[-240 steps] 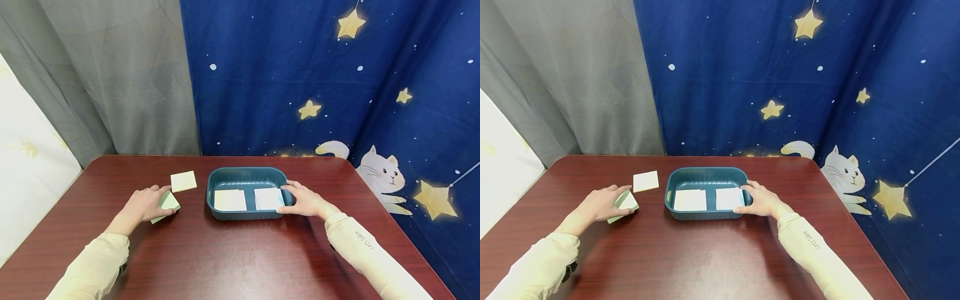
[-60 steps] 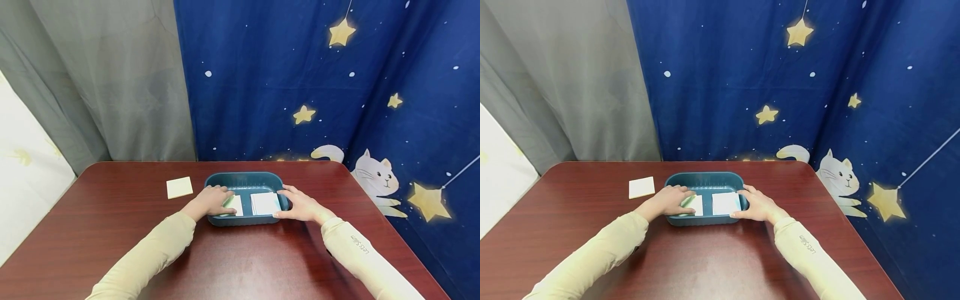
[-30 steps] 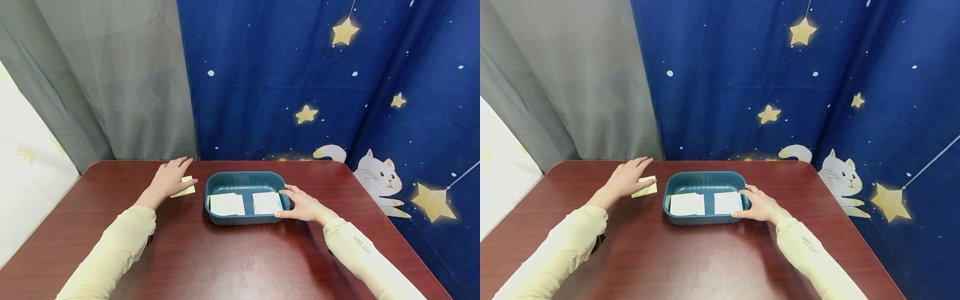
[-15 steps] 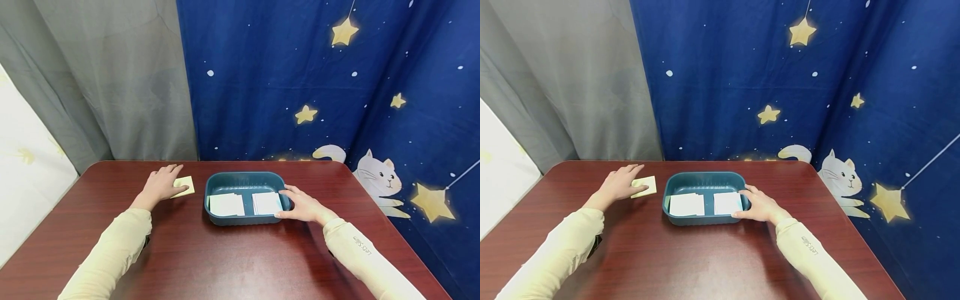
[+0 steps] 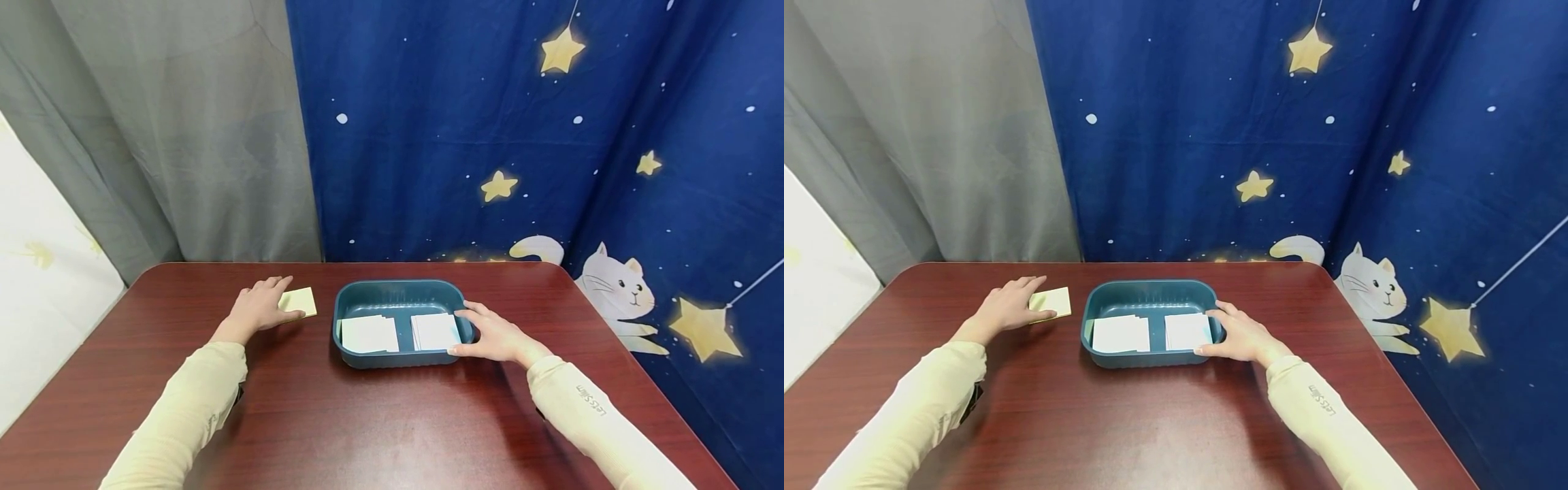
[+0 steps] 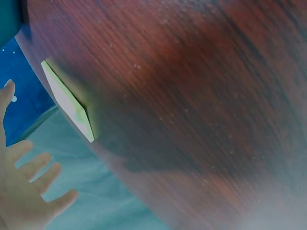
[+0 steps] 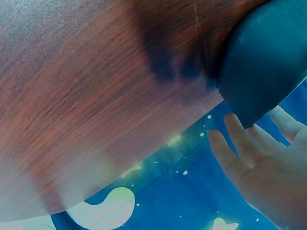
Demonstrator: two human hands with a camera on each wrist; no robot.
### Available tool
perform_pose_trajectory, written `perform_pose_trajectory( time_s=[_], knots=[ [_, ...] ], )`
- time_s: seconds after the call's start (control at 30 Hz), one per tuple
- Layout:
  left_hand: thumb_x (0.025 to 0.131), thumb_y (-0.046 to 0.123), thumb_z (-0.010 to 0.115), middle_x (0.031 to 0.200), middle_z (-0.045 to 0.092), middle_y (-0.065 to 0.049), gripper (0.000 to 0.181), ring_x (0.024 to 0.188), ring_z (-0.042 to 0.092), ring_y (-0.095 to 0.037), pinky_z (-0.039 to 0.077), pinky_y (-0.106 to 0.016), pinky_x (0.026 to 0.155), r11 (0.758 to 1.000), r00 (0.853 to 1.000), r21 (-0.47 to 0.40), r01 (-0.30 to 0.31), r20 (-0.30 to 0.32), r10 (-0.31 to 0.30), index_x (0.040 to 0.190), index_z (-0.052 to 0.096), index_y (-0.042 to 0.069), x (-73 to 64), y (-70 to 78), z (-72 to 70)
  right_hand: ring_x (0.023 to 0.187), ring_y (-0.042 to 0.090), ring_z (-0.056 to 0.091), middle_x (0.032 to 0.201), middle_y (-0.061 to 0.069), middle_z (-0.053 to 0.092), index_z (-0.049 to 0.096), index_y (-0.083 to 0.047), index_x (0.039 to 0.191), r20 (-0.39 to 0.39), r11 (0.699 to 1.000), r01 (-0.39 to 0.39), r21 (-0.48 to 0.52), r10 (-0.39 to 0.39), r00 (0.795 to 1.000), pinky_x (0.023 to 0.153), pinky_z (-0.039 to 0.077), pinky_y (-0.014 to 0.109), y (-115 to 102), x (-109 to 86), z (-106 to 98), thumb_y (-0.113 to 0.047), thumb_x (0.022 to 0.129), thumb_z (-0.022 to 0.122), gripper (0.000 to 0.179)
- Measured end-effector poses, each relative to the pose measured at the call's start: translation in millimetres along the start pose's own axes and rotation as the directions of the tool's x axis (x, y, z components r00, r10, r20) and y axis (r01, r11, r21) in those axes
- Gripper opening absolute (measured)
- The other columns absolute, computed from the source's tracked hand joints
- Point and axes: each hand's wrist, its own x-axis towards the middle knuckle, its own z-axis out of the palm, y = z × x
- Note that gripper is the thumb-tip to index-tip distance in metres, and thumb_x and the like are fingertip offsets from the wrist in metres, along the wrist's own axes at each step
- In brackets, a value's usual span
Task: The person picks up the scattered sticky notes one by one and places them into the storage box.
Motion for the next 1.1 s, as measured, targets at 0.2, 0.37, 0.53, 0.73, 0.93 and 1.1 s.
perform_pose_trajectory(
  time_s=[0.2, 0.37, 0.53, 0.73, 0.93, 1.1],
  knots=[
    [0.071, 0.054, 0.061, 0.128, 0.037, -0.026, 0.086, 0.113, 0.036, -0.043, 0.029, -0.059, 0.082, 1.000, 0.999, -0.027, 0.006, 0.035, -0.005, 0.132, 0.035, -0.002, 4.6, -2.4, 7.7, 0.119, 0.030, 0.035, 0.138, 0.011, 0.028, 0.043, -0.010, 0.130, -0.004, 1.000, 0.004, -0.007, -0.004, 1.000, 0.086, 0.034, 0.052, 1, 0.5, 0, -0.063, 0.066, 0.061, 0.085],
    [0.071, 0.054, 0.061, 0.128, 0.037, -0.026, 0.087, 0.112, 0.037, -0.043, 0.030, -0.058, 0.082, 0.999, 0.998, -0.036, 0.020, 0.056, -0.017, 0.132, 0.035, -0.002, 8.7, -3.7, 15.0, 0.120, 0.030, 0.033, 0.139, 0.010, 0.028, 0.043, -0.011, 0.131, 0.005, 1.000, -0.012, 0.002, 0.012, 1.000, 0.086, 0.033, 0.053, 0, 0.8, 0, -0.062, 0.066, 0.061, 0.084],
    [0.072, 0.051, 0.062, 0.127, 0.036, -0.027, 0.085, 0.111, 0.037, -0.043, 0.030, -0.059, 0.082, 0.999, 0.996, -0.042, 0.034, 0.080, -0.030, 0.132, 0.034, -0.003, 12.0, -4.1, 19.3, 0.120, 0.030, 0.033, 0.139, 0.010, 0.028, 0.043, -0.011, 0.130, 0.005, 1.000, -0.012, 0.002, 0.012, 1.000, 0.087, 0.033, 0.053, -1, 0.3, -2, -0.061, 0.067, 0.062, 0.083],
    [0.073, 0.052, 0.060, 0.129, 0.034, -0.029, 0.086, 0.113, 0.034, -0.044, 0.029, -0.059, 0.083, 0.998, 0.991, -0.044, 0.053, 0.127, -0.047, 0.132, 0.032, -0.005, 14.8, -5.6, 22.6, 0.120, 0.029, 0.033, 0.140, 0.010, 0.026, 0.042, -0.010, 0.131, 0.011, 1.000, -0.009, 0.000, 0.009, 1.000, 0.087, 0.033, 0.052, -2, -0.8, -3, -0.061, 0.067, 0.061, 0.084],
    [0.074, 0.051, 0.060, 0.130, 0.031, -0.031, 0.086, 0.114, 0.032, -0.046, 0.026, -0.060, 0.086, 0.998, 0.987, -0.046, 0.054, 0.151, -0.046, 0.132, 0.031, -0.006, 15.2, -7.8, 26.3, 0.121, 0.030, 0.032, 0.140, 0.010, 0.026, 0.042, -0.011, 0.131, 0.014, 1.000, -0.016, 0.002, 0.016, 1.000, 0.087, 0.032, 0.053, -2, -1.1, -4, -0.061, 0.068, 0.061, 0.083],
    [0.075, 0.051, 0.059, 0.128, 0.033, -0.031, 0.085, 0.113, 0.033, -0.046, 0.026, -0.061, 0.085, 0.998, 0.988, -0.053, 0.046, 0.148, -0.038, 0.132, 0.031, -0.006, 15.9, -11.9, 30.8, 0.122, 0.029, 0.031, 0.140, 0.009, 0.026, 0.042, -0.011, 0.131, 0.018, 1.000, -0.026, 0.011, 0.025, 1.000, 0.087, 0.032, 0.054, -3, -1.4, -3, -0.060, 0.068, 0.062, 0.083]
  ],
)
